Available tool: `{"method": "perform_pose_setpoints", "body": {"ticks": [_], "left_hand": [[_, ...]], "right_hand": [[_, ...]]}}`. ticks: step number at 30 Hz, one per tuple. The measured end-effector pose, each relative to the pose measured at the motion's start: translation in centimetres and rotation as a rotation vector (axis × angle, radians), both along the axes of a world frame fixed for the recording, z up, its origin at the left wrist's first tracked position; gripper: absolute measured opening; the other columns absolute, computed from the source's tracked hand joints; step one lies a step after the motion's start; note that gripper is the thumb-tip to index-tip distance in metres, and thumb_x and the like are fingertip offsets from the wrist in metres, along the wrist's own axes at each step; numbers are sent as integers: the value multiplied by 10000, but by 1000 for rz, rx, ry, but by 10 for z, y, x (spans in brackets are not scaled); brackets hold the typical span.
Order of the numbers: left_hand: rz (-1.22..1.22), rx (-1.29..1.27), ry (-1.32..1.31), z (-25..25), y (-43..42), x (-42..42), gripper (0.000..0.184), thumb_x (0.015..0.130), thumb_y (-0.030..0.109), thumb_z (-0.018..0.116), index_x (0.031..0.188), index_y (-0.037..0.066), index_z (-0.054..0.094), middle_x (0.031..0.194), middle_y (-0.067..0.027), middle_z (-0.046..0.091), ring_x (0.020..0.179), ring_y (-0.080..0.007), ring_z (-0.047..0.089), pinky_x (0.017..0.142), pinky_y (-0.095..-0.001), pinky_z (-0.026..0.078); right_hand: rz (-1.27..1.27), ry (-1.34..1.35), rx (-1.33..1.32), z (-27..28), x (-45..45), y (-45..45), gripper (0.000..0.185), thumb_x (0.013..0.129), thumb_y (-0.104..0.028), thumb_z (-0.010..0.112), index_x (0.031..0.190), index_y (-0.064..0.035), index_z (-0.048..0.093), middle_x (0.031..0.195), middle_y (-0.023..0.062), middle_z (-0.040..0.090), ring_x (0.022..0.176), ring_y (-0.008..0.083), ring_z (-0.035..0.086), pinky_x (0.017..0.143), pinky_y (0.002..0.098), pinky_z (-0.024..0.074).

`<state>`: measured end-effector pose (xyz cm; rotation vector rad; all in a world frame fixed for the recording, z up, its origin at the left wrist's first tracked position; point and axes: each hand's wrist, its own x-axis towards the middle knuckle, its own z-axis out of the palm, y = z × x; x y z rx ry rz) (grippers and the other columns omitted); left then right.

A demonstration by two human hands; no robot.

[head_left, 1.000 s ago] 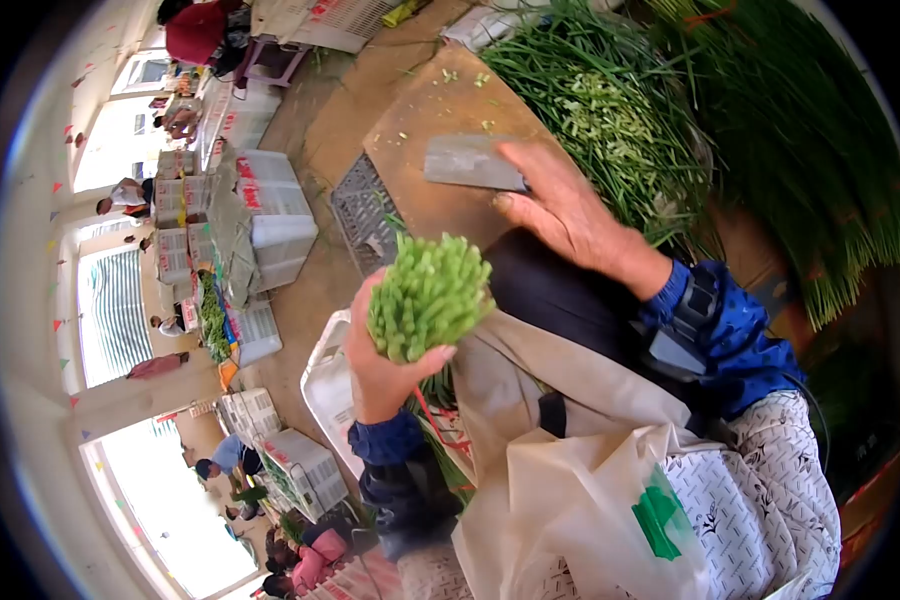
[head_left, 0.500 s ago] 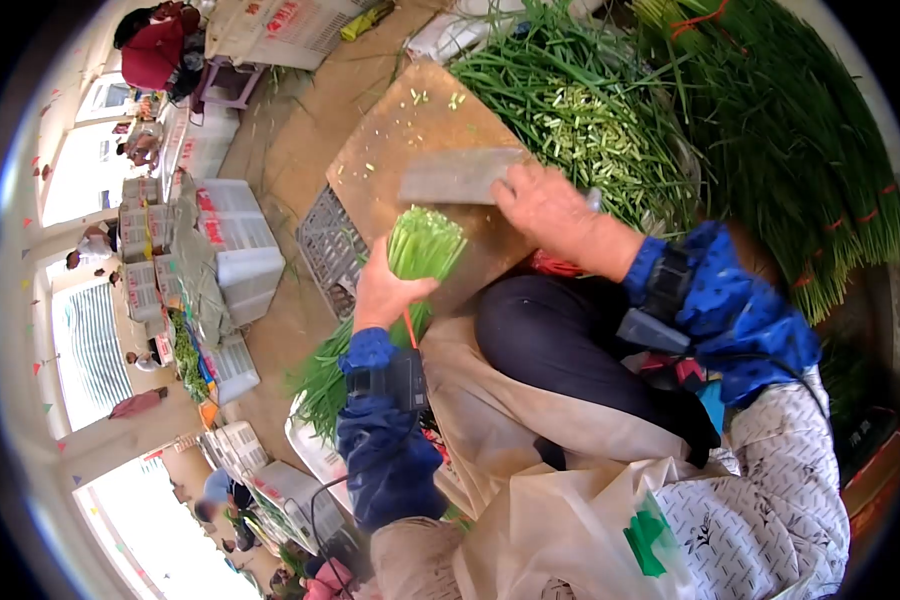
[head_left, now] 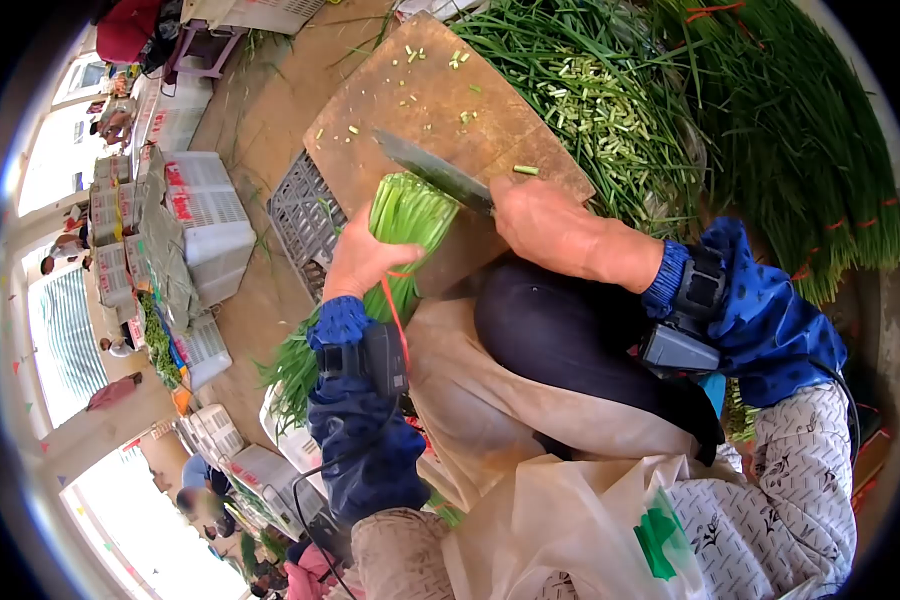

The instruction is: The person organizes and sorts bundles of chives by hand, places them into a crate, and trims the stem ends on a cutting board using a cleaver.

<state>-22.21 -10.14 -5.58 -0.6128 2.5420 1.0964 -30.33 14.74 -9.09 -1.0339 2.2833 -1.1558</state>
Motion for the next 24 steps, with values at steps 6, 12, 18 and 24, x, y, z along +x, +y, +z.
{"method": "perform_pose_setpoints", "body": {"ticks": [6,12,18,24], "left_hand": [[5,89,27,-9,-9,-1,639,576,205,836,1153,21,634,1012,-108,711,938,-207,669,869,-321,510],[11,26,69,-11,-15,5,601,563,231,837,1090,15,641,985,-123,715,912,-229,677,851,-332,516],[20,-269,205,-1,13,27,698,546,304,842,1152,55,599,1012,-194,692,953,-345,672,844,-402,522],[8,-307,161,-17,9,22,740,532,355,843,1165,94,561,1017,-188,685,957,-377,659,831,-436,519]], "right_hand": [[84,-69,9,-2,-6,-11,128,867,-54,524,880,61,579,700,300,612,690,469,633,605,514,506],[-38,255,82,-10,8,-44,121,827,-47,532,899,43,567,726,246,661,703,413,677,620,486,547],[-85,443,50,-8,28,-50,93,844,-51,531,892,22,565,751,191,679,693,349,697,590,419,563],[16,220,124,13,16,-26,175,874,-75,502,894,39,633,878,235,685,860,397,687,734,473,557]]}}
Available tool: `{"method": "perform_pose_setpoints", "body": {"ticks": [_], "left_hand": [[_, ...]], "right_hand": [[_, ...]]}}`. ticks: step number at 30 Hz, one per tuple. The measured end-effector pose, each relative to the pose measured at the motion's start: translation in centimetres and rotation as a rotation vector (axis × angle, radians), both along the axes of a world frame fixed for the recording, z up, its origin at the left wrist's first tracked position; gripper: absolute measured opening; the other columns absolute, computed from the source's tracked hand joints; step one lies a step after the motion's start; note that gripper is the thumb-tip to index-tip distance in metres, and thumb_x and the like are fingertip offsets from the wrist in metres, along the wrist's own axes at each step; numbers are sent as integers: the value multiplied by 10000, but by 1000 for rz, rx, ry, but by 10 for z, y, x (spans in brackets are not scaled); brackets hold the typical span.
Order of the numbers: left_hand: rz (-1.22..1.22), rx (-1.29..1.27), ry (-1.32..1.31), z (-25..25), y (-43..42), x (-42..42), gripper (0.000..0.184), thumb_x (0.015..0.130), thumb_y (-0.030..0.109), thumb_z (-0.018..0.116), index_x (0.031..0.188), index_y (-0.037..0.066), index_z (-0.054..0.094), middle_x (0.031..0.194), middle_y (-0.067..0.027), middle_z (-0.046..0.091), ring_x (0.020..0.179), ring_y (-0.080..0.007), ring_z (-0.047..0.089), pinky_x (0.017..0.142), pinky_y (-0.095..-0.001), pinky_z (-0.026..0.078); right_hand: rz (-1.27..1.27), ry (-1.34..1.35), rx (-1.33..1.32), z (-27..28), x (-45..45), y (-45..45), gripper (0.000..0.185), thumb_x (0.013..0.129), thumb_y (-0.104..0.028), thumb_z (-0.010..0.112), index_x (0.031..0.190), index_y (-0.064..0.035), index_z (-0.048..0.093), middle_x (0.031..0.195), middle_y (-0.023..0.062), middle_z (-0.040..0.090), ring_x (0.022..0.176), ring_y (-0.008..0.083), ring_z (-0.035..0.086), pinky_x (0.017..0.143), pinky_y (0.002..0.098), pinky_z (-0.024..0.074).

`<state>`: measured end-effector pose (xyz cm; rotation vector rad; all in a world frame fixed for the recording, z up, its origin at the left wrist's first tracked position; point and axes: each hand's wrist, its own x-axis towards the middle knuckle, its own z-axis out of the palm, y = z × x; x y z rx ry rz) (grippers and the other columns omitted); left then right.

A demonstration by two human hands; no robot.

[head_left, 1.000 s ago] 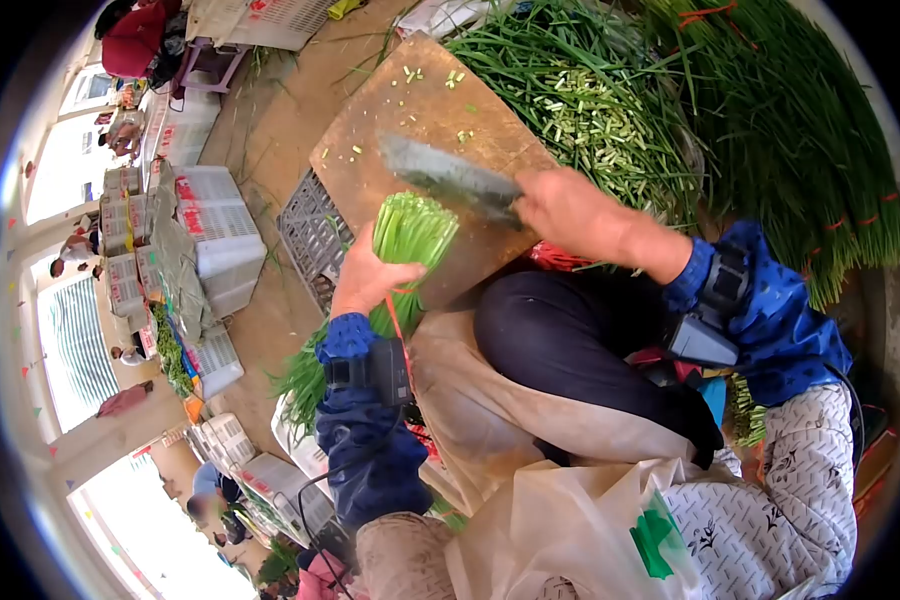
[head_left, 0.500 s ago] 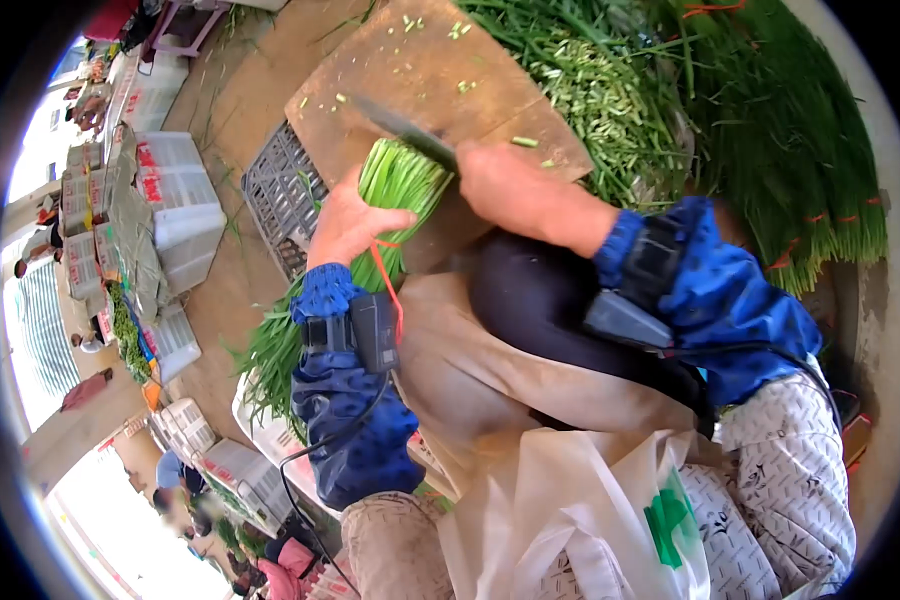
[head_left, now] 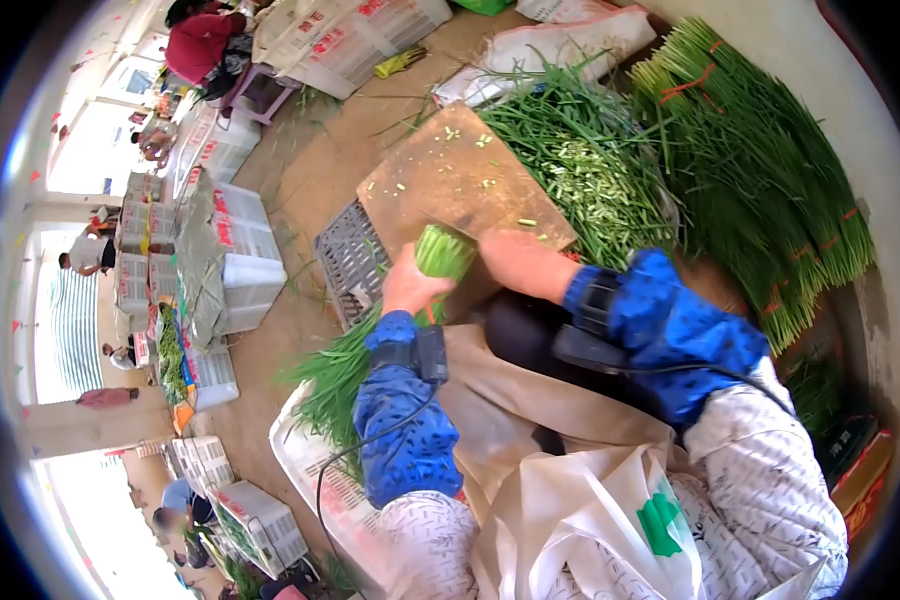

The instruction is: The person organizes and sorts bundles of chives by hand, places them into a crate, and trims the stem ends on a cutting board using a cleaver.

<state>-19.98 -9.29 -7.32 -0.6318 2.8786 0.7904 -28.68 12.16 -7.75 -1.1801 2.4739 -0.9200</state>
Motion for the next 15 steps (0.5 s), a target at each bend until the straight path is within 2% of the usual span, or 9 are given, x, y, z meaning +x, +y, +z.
{"method": "perform_pose_setpoints", "body": {"ticks": [3,5,6,7,9,10,13,15], "left_hand": [[8,-58,-41,7,5,-1,693,558,357,827,1143,79,580,986,-192,694,932,-390,663,816,-443,525],[15,17,63,25,7,3,700,567,297,834,1177,68,580,996,-184,703,920,-364,681,817,-418,535],[7,30,120,35,6,9,712,568,278,838,1196,66,576,1005,-182,705,920,-352,687,819,-410,537],[-1,46,175,44,4,15,725,570,260,842,1214,64,572,1014,-181,706,919,-339,693,822,-401,539],[70,270,286,78,5,24,724,597,120,844,1250,9,550,1041,-130,712,971,-205,684,882,-344,527],[61,305,339,95,4,26,727,600,100,840,1258,0,545,1066,-121,704,992,-189,669,902,-334,516],[32,312,486,140,1,33,788,598,85,852,1306,-5,517,1158,-117,672,1045,-176,638,943,-322,492],[18,327,560,165,4,38,882,586,88,887,1355,-10,468,1203,-127,646,1099,-188,616,974,-336,482]], "right_hand": [[-50,119,-5,-23,11,-15,132,862,-85,539,863,4,637,819,202,689,787,354,707,665,439,571],[-75,273,-47,-22,1,-47,102,852,-94,566,847,-21,637,794,181,690,749,323,717,623,411,576],[-113,385,89,-24,-5,-55,67,836,-96,593,841,-43,633,771,157,690,714,283,722,577,370,572],[-113,404,85,-26,-13,-54,81,832,-85,595,891,-33,616,783,158,696,730,275,727,578,358,570],[-59,449,135,-28,-23,-40,193,835,-80,593,1003,14,598,774,132,692,714,262,720,565,348,564],[-21,528,96,-33,-20,-33,315,848,-91,583,1133,43,562,797,129,670,694,269,700,575,363,562],[-69,561,-34,-80,-10,-38,414,875,-82,518,1265,53,496,893,169,641,684,298,671,563,422,534],[-90,335,17,-78,-5,-32,462,853,-152,577,1286,-2,511,982,182,623,745,325,670,595,428,532]]}}
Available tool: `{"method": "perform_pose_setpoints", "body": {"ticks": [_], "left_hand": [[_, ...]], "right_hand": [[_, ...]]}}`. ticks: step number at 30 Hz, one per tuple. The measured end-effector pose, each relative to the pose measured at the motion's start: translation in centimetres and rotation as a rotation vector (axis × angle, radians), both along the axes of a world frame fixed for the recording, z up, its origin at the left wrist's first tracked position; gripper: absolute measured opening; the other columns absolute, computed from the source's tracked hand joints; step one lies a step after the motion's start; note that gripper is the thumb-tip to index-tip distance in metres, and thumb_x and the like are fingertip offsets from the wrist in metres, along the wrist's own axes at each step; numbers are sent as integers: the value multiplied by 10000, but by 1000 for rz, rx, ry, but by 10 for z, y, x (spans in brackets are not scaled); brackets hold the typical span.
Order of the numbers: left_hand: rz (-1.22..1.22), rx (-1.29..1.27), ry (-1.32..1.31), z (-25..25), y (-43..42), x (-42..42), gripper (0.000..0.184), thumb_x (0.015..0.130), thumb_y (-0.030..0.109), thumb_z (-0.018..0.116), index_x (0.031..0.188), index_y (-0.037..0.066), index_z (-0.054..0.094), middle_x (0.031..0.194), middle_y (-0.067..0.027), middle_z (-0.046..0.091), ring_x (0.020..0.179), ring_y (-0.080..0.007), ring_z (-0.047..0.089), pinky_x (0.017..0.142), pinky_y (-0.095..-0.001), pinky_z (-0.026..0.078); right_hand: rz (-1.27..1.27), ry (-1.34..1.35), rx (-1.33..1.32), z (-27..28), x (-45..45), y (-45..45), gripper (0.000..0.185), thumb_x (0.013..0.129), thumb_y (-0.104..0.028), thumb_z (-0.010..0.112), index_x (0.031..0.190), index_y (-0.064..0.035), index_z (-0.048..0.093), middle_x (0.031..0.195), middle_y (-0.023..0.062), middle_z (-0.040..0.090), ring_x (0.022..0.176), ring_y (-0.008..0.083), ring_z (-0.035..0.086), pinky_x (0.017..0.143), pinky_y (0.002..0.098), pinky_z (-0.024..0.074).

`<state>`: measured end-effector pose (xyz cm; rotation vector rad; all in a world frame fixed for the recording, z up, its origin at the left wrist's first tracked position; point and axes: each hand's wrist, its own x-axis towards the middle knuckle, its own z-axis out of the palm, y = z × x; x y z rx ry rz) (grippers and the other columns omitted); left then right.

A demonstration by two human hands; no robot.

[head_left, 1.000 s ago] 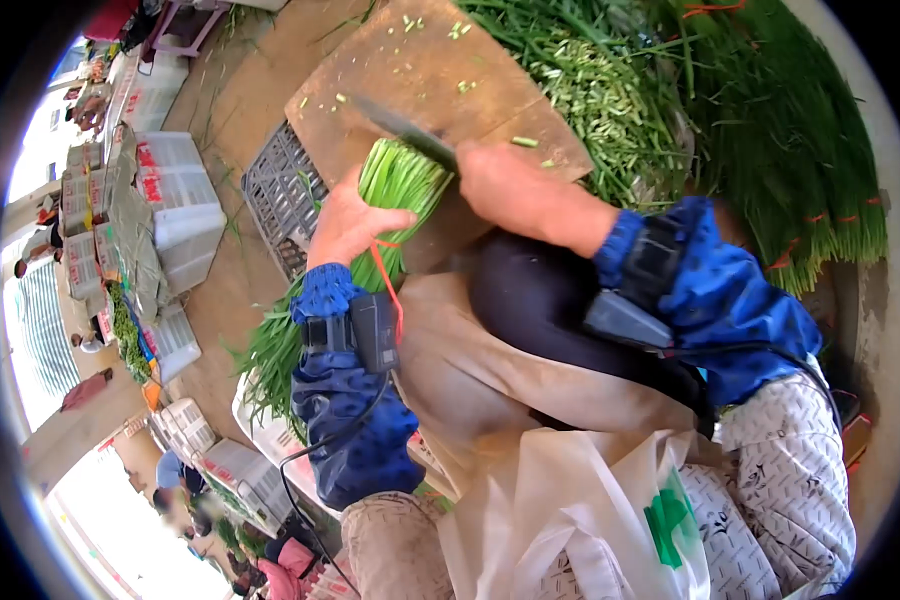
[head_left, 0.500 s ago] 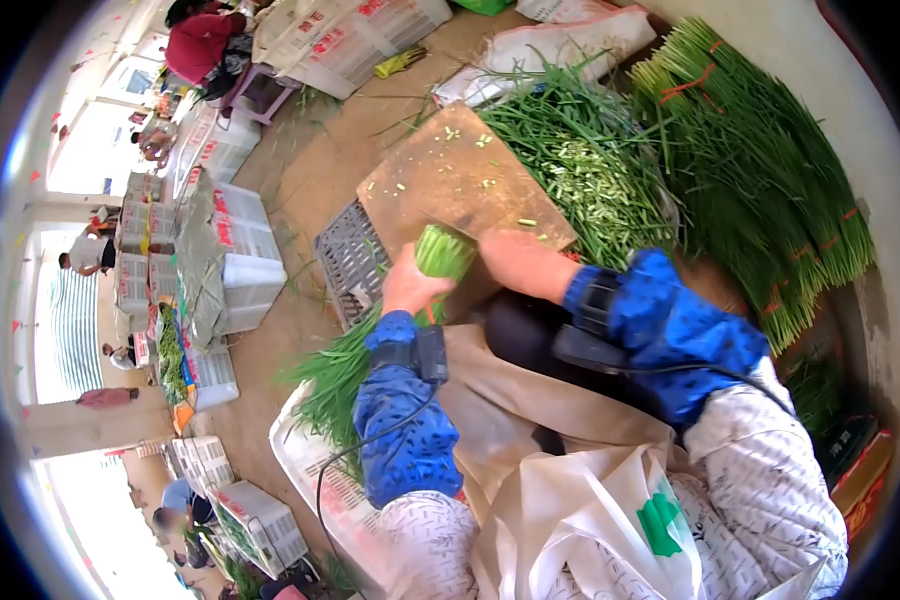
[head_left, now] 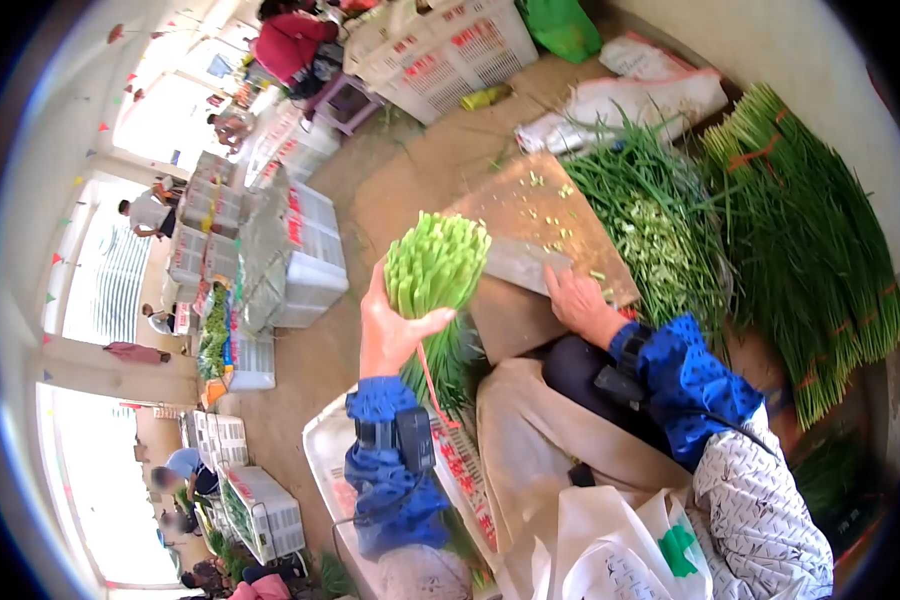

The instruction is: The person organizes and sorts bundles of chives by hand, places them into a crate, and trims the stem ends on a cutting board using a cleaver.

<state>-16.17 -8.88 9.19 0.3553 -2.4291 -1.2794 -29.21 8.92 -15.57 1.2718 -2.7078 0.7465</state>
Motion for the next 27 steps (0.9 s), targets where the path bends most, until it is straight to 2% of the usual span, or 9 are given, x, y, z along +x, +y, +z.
{"method": "perform_pose_setpoints", "body": {"ticks": [6,7,10,13,16,18,22,24,27], "left_hand": [[41,85,207,46,31,7,927,578,66,910,1370,-9,435,1237,-109,614,1098,-193,609,969,-336,490],[49,83,236,46,32,6,928,580,65,910,1371,-10,431,1236,-107,612,1092,-194,610,964,-335,493],[44,197,422,51,50,2,878,606,111,916,1350,-8,465,1219,-101,614,1076,-200,610,953,-333,500],[10,443,594,56,78,-6,856,612,214,938,1323,3,510,1214,-93,620,1090,-212,610,967,-350,497],[-55,465,691,56,91,-9,897,596,261,950,1329,1,502,1219,-85,622,1093,-207,610,971,-358,498],[-93,415,688,51,91,-5,963,561,309,966,1338,-7,494,1231,-81,627,1097,-196,611,973,-358,501],[-169,391,490,62,96,17,931,552,116,957,1342,-15,481,1239,-98,628,1105,-208,613,982,-348,507],[-191,334,515,69,104,21,981,541,180,970,1356,-18,460,1259,-101,613,1130,-209,600,984,-346,504],[-149,5,468,66,93,30,1027,549,361,956,1359,-20,453,1251,-92,608,1141,-199,576,992,-348,468]], "right_hand": [[77,11,56,61,-1,37,549,810,-237,682,1300,-52,517,1081,199,580,1003,338,613,803,461,514],[83,-121,-51,75,-6,37,589,836,-285,669,1341,-43,487,1152,220,551,1047,396,569,864,489,489],[18,-264,-540,149,-9,56,630,871,-332,655,1386,-32,451,1197,208,537,1126,386,541,951,496,450],[155,-211,-869,216,-7,77,726,899,-426,631,1452,-27,382,1334,226,491,1240,394,490,1031,453,415],[310,-218,-1001,268,6,92,807,915,-515,596,1498,-30,320,1441,223,429,1331,350,439,1075,414,379],[413,-328,-1118,283,15,91,894,923,-661,476,1537,-50,256,1461,180,428,1346,293,426,1067,406,375],[521,-632,-1261,297,27,88,910,926,-706,414,1539,-53,255,1483,156,413,1365,271,397,1098,421,325],[597,-794,-1313,297,31,83,960,904,-744,402,1537,-39,246,1506,158,387,1412,275,330,1150,436,248],[748,-766,-1270,295,59,80,927,954,-661,409,1535,28,191,1531,161,339,1422,255,318,1163,382,238]]}}
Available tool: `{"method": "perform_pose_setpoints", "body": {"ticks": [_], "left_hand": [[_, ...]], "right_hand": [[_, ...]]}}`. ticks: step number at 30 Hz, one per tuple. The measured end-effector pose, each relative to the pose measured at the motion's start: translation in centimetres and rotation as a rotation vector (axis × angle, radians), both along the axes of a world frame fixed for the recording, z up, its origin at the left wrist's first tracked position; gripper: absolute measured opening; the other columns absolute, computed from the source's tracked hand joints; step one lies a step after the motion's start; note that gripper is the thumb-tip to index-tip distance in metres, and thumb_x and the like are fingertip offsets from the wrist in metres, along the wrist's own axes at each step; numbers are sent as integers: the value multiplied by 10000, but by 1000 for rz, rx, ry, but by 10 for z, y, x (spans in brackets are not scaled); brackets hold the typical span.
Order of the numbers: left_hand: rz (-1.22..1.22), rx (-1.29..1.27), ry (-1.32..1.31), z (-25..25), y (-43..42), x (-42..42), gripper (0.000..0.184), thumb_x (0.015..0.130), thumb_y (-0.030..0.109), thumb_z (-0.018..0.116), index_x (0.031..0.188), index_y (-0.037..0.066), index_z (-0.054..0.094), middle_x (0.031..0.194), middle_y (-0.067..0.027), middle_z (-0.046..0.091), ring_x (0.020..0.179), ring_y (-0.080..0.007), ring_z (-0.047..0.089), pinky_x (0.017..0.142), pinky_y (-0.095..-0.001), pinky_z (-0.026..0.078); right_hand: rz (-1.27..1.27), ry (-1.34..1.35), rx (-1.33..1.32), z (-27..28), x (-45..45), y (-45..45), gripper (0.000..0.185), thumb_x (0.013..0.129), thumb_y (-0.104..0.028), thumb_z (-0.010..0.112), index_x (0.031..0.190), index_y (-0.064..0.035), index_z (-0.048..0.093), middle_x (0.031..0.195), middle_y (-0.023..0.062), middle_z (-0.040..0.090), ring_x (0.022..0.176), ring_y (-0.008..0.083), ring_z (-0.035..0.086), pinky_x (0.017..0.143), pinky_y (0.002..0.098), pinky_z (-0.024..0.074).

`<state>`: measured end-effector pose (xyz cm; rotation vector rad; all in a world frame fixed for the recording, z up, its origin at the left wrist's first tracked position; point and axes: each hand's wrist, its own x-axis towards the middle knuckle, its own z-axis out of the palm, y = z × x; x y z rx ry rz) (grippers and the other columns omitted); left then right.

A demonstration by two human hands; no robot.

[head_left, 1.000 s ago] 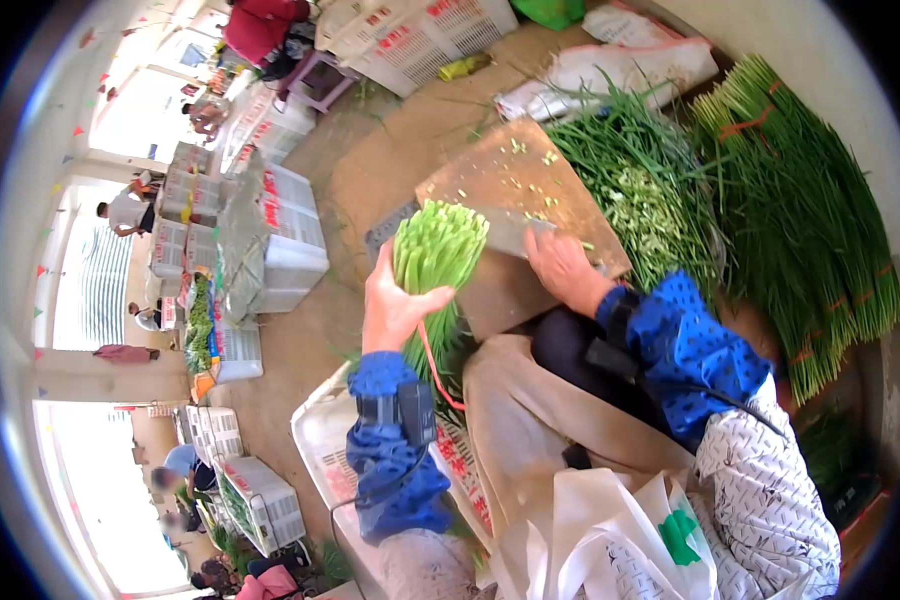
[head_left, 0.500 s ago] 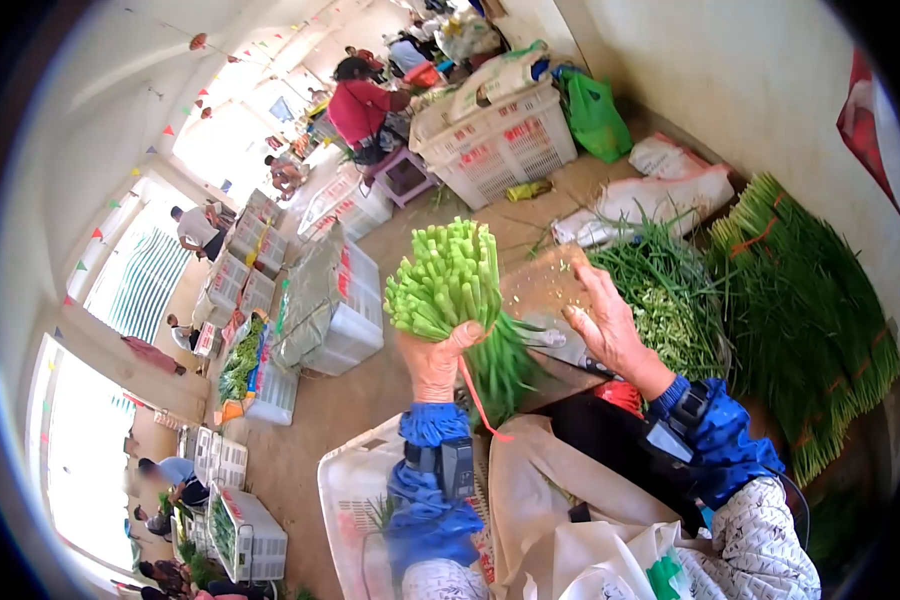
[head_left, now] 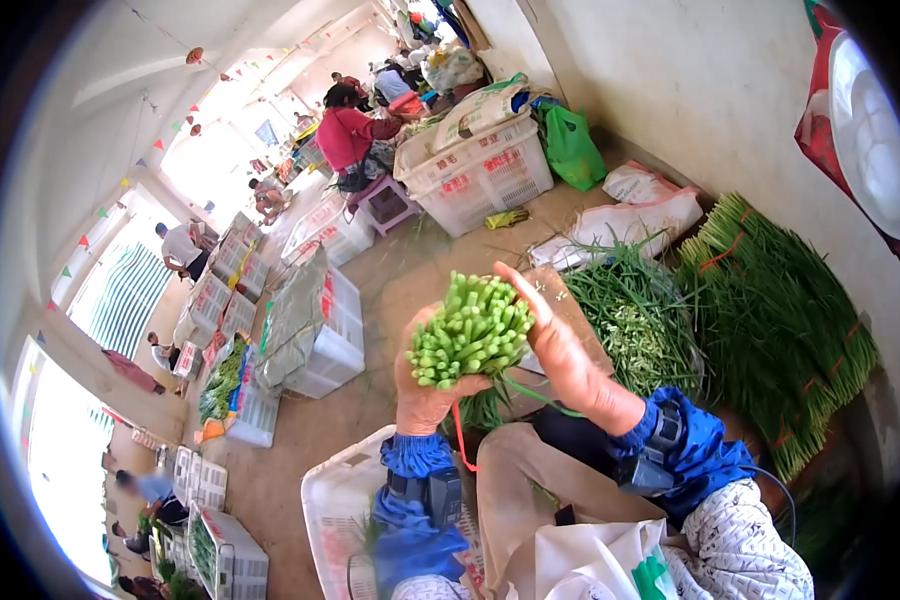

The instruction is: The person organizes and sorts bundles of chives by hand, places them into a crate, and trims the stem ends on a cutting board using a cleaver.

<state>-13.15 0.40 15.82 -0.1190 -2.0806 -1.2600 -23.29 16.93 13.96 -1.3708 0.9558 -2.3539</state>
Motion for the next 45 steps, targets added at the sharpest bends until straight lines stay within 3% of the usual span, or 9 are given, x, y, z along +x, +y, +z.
{"method": "perform_pose_setpoints", "body": {"ticks": [5,7,10,13,16,24,36,38,45], "left_hand": [[7,13,-43,-8,1,16,957,568,402,939,1315,-19,514,1257,-99,608,1141,-200,576,995,-353,458],[11,-29,-53,-15,-2,17,948,579,407,933,1315,-18,514,1269,-123,591,1155,-236,571,999,-372,449],[-4,-90,-49,-22,-6,15,940,583,395,933,1321,-8,514,1268,-157,573,1173,-284,555,1004,-392,437],[54,-187,-71,-28,-12,16,931,578,365,940,1321,0,516,1268,-158,576,1190,-290,544,1018,-401,424],[53,-79,-99,-36,-12,17,924,551,316,951,1314,0,535,1276,-160,578,1208,-299,534,1030,-412,414],[74,-34,-87,-51,-8,11,903,551,310,952,1297,4,546,1291,-143,579,1191,-284,546,1017,-401,429],[-66,626,159,-50,60,-27,1149,541,230,982,1439,-17,310,1325,-112,534,1179,-216,551,1017,-354,476],[-71,152,94,-68,50,-32,1235,577,225,968,1503,11,180,1435,-131,419,1285,-231,465,1070,-377,426],[-320,309,-98,-47,71,-20,1453,528,273,976,1561,54,-21,1549,-173,276,1431,-271,287,1161,-396,271]], "right_hand": [[-13,-194,48,-18,-8,-2,821,988,-625,367,1483,28,325,1443,159,462,1353,239,425,1132,388,315],[-215,-317,146,-20,-11,4,423,1016,-367,520,1138,21,632,1010,77,679,930,143,626,851,304,502],[-209,-227,215,-38,-28,8,159,971,-156,609,975,0,637,774,-4,629,720,59,569,651,242,469],[-796,308,393,-49,-35,13,129,860,-32,602,979,-2,638,739,113,642,647,299,626,663,369,515],[-535,415,914,-67,-50,30,461,775,-8,620,1229,-30,543,959,193,624,806,394,625,691,458,504],[-362,545,704,-77,-25,34,1059,694,-245,817,1513,0,194,1476,272,334,1393,427,326,1138,435,334],[-438,479,423,-45,-17,3,1285,616,-386,900,1528,37,99,1530,277,272,1406,429,313,1154,464,280],[-379,449,498,-44,-32,19,1235,639,-316,893,1532,24,111,1535,243,303,1409,361,351,1152,415,300],[-187,358,741,-19,-46,86,1053,603,-117,878,1487,-5,316,1391,132,522,1275,199,478,1085,363,375]]}}
